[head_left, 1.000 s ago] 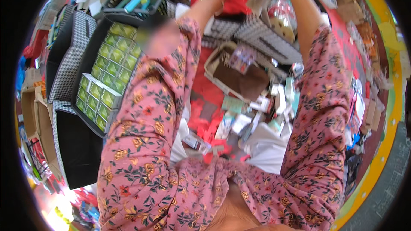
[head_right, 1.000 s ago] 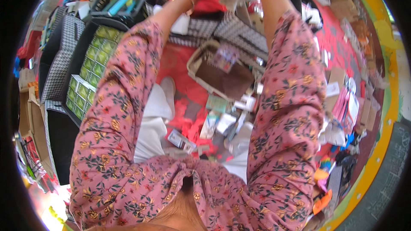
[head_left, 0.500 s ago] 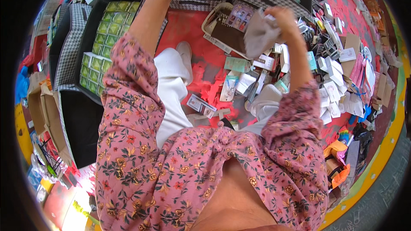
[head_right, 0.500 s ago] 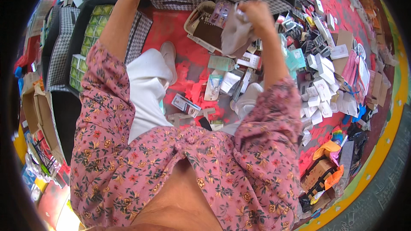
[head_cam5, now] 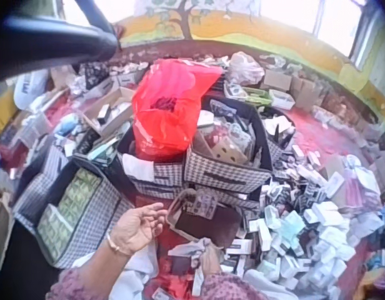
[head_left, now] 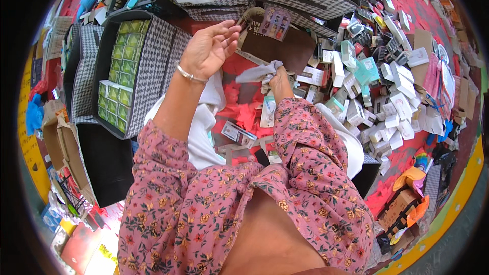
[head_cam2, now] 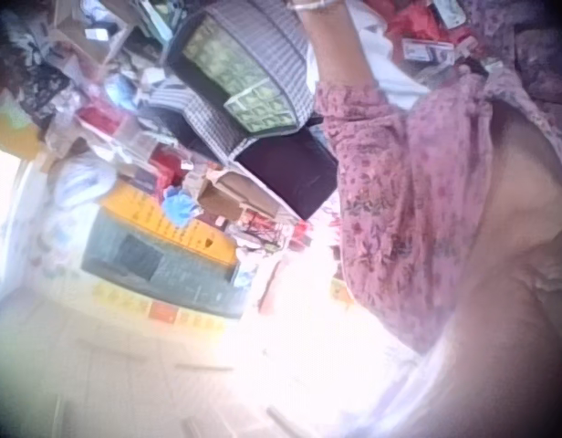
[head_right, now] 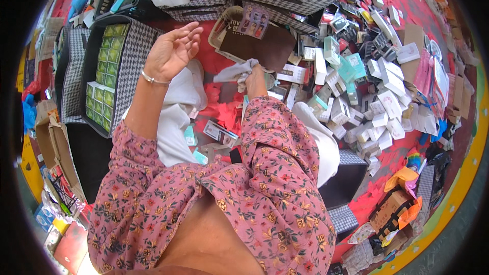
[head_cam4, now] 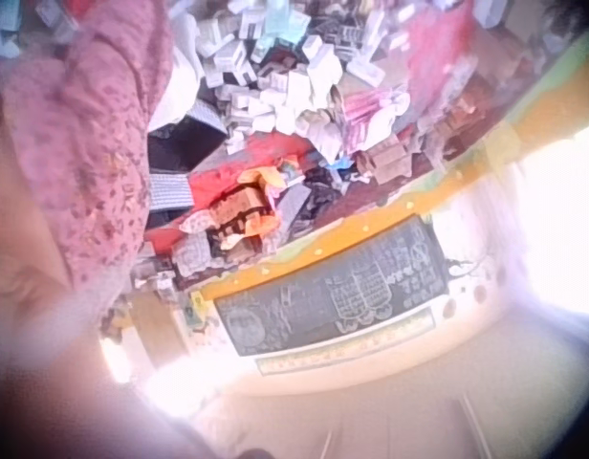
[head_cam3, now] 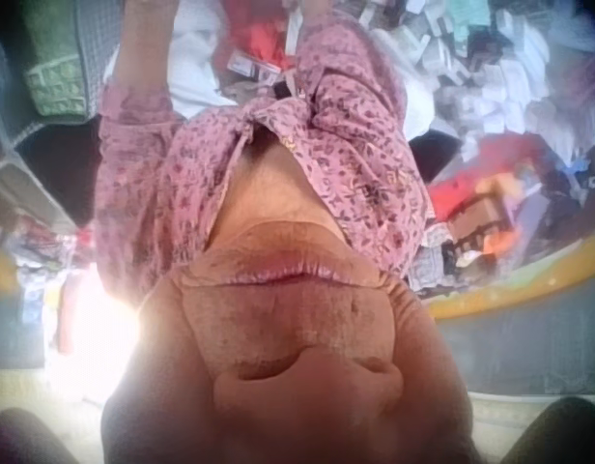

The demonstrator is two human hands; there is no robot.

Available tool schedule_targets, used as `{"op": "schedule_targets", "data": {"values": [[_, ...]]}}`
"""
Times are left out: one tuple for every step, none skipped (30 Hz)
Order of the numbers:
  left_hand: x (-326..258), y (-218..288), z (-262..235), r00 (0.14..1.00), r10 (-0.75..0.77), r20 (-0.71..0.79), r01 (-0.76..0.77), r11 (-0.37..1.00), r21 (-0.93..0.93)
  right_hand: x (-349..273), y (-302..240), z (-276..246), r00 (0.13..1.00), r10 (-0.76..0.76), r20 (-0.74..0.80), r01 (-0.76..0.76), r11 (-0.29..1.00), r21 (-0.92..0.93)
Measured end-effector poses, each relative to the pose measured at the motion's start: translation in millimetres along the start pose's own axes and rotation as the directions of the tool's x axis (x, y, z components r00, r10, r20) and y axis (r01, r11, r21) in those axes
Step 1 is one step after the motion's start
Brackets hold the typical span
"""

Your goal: The person sits on the floor and sorts through numerous small boxes and product containers, removes items from a red plastic bag, wipes a boxed product with a white cloth, and places it into an organized storage bin.

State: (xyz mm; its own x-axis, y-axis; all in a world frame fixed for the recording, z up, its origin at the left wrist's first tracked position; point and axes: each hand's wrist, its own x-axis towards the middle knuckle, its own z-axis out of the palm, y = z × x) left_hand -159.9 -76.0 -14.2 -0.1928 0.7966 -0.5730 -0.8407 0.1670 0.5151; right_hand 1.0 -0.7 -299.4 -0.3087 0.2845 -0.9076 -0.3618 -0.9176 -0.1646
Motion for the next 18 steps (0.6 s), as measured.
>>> {"op": "schedule_targets", "data": {"values": [[-1, 2, -2, 0.999, 0.024, -0.033, -0.024, 1.0, 0.003, 10, 0, 9, 1.0, -0.009, 0.001, 0.009, 0.999, 0.043], [-2, 3, -2, 0.997, 0.067, -0.035, -0.066, 0.997, 0.042, 19, -2, 17, 1.0, -0.022, -0.003, 0.022, 0.997, 0.078], [-5, 5, 2, 0.994, 0.106, -0.035, -0.103, 0.991, 0.082, 29, -1, 20, 0.999, -0.031, -0.01, 0.032, 0.994, 0.108], [-8, 6, 5, 0.989, 0.147, -0.034, -0.142, 0.983, 0.117, 35, -1, 22, 0.999, -0.039, -0.017, 0.041, 0.991, 0.127], [-7, 7, 8, 0.989, 0.142, -0.026, -0.139, 0.984, 0.112, 40, -1, 23, 0.999, -0.048, -0.024, 0.051, 0.989, 0.14], [-4, 8, 7, 0.993, 0.118, -0.013, -0.116, 0.988, 0.101, 46, -3, 23, 0.998, -0.061, -0.027, 0.064, 0.986, 0.153], [-5, 8, 6, 0.996, 0.094, -0.007, -0.093, 0.992, 0.085, 47, -1, 22, 0.998, -0.062, -0.033, 0.066, 0.986, 0.154], [-6, 8, 4, 0.998, 0.069, 0.002, -0.069, 0.995, 0.069, 48, 1, 21, 0.997, -0.061, -0.039, 0.066, 0.986, 0.152], [-5, 9, 3, 0.997, 0.078, -0.007, -0.077, 0.994, 0.079, 49, 2, 19, 0.997, -0.061, -0.041, 0.066, 0.988, 0.142], [-3, 12, 3, 0.997, 0.083, -0.01, -0.081, 0.993, 0.085, 51, 3, 14, 0.997, -0.063, -0.044, 0.068, 0.989, 0.133], [-1, 13, 3, 0.996, 0.087, -0.011, -0.086, 0.992, 0.09, 51, 2, 4, 0.996, -0.062, -0.064, 0.069, 0.991, 0.114], [0, 12, 2, 0.996, 0.091, -0.016, -0.089, 0.992, 0.092, 48, 6, -9, 0.996, -0.05, -0.073, 0.057, 0.994, 0.095], [-1, 13, 1, 0.994, 0.108, -0.029, -0.105, 0.99, 0.094, 42, 13, -18, 0.996, -0.033, -0.082, 0.039, 0.997, 0.072], [-2, 14, -1, 0.991, 0.125, -0.041, -0.121, 0.988, 0.097, 37, 18, -28, 0.996, -0.015, -0.091, 0.019, 0.999, 0.051], [-3, 16, -2, 0.992, 0.118, -0.037, -0.115, 0.99, 0.079, 31, 22, -38, 0.995, 0.0, -0.103, 0.003, 1.0, 0.027], [-3, 18, -3, 0.991, 0.129, -0.03, -0.126, 0.989, 0.082, 26, 25, -46, 0.993, 0.013, -0.121, -0.014, 1.0, -0.005], [-2, 18, -4, 0.991, 0.134, -0.024, -0.132, 0.988, 0.085, 20, 27, -57, 0.991, 0.024, -0.131, -0.026, 1.0, -0.014], [-1, 18, -7, 0.99, 0.139, -0.019, -0.137, 0.987, 0.087, 16, 28, -64, 0.989, 0.028, -0.146, -0.033, 0.999, -0.033]]}}
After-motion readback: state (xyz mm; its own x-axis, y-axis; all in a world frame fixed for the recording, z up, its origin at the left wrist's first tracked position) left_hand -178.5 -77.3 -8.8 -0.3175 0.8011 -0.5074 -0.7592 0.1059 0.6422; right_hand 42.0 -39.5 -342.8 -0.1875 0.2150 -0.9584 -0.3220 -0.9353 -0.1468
